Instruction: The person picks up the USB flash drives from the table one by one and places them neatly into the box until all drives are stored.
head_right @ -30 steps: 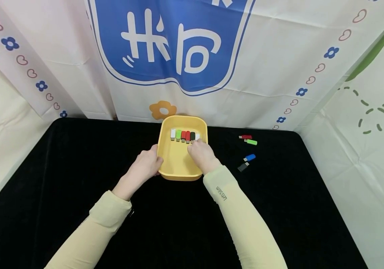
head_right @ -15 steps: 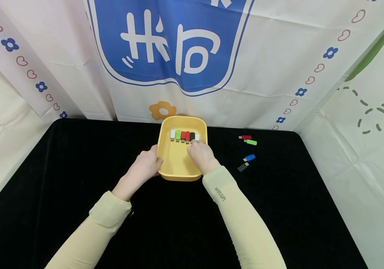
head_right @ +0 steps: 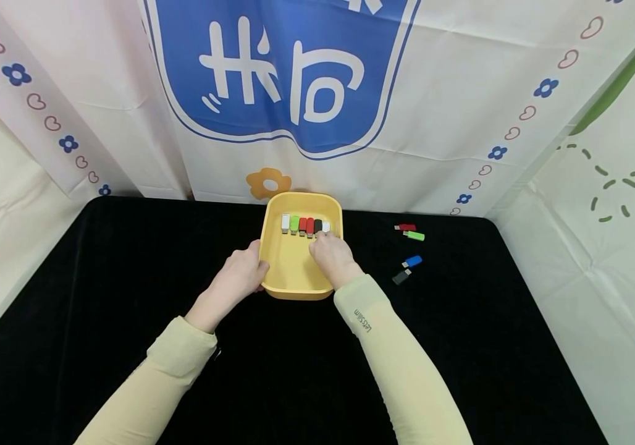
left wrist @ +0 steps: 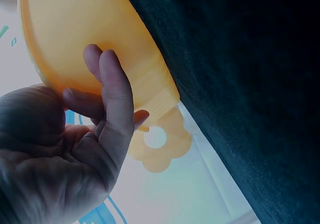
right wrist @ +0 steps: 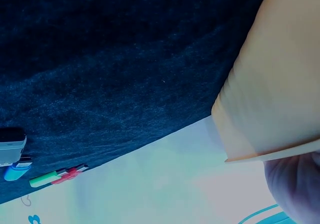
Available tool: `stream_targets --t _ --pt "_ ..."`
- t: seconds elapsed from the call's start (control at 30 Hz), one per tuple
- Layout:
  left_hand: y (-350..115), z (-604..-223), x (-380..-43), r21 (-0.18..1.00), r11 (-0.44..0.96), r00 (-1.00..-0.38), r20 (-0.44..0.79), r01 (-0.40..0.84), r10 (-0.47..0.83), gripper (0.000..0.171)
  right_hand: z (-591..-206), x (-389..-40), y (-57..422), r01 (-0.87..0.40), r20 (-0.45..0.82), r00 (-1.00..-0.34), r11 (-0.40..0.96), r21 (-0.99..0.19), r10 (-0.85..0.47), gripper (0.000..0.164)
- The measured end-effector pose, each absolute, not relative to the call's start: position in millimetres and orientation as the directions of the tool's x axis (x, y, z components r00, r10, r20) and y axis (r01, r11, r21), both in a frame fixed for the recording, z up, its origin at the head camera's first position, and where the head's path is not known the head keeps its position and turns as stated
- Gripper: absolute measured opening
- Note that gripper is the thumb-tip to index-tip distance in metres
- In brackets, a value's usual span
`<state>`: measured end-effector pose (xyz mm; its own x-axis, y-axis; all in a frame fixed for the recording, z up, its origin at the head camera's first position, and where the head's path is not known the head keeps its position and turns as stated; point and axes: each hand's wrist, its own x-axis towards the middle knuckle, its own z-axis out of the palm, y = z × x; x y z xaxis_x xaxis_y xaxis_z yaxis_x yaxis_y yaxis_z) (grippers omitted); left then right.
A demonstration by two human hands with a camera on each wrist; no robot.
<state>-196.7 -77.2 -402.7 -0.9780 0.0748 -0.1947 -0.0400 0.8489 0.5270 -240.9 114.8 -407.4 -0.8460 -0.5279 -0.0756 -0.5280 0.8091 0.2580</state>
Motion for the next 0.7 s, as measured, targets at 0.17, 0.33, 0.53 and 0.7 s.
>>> stream_targets --t 0.17,0.33,0.53,0.7 --pt "-77.1 -402.5 -196.4 0.531 0.846 -0.979 -0.19 -0.034 0.079 0.037 -407.0 -240.5 114.2 -0.525 -0.081 -0.848 0.809 0.264 -0.524 0.028" --pt "-77.0 -402.8 -196.3 0.533 0.845 -0.979 -0.19 -0.033 0.081 0.038 -407.5 -240.9 113.9 -0.525 -0.086 -0.848 0.806 0.275 -0.523 0.028" --pt "-77.6 -403.1 -196.0 0.532 0.847 -0.98 -0.18 -0.028 0.081 0.034 -405.5 -242.0 114.5 -0.522 -0.117 -0.852 0.814 0.255 -0.51 0.03" --pt "-78.5 -404.0 -195.8 0.538 0.843 -0.984 -0.158 -0.012 0.087 0.031 -402.8 -243.1 116.9 -0.528 -0.086 -0.849 0.827 0.195 -0.522 0.033"
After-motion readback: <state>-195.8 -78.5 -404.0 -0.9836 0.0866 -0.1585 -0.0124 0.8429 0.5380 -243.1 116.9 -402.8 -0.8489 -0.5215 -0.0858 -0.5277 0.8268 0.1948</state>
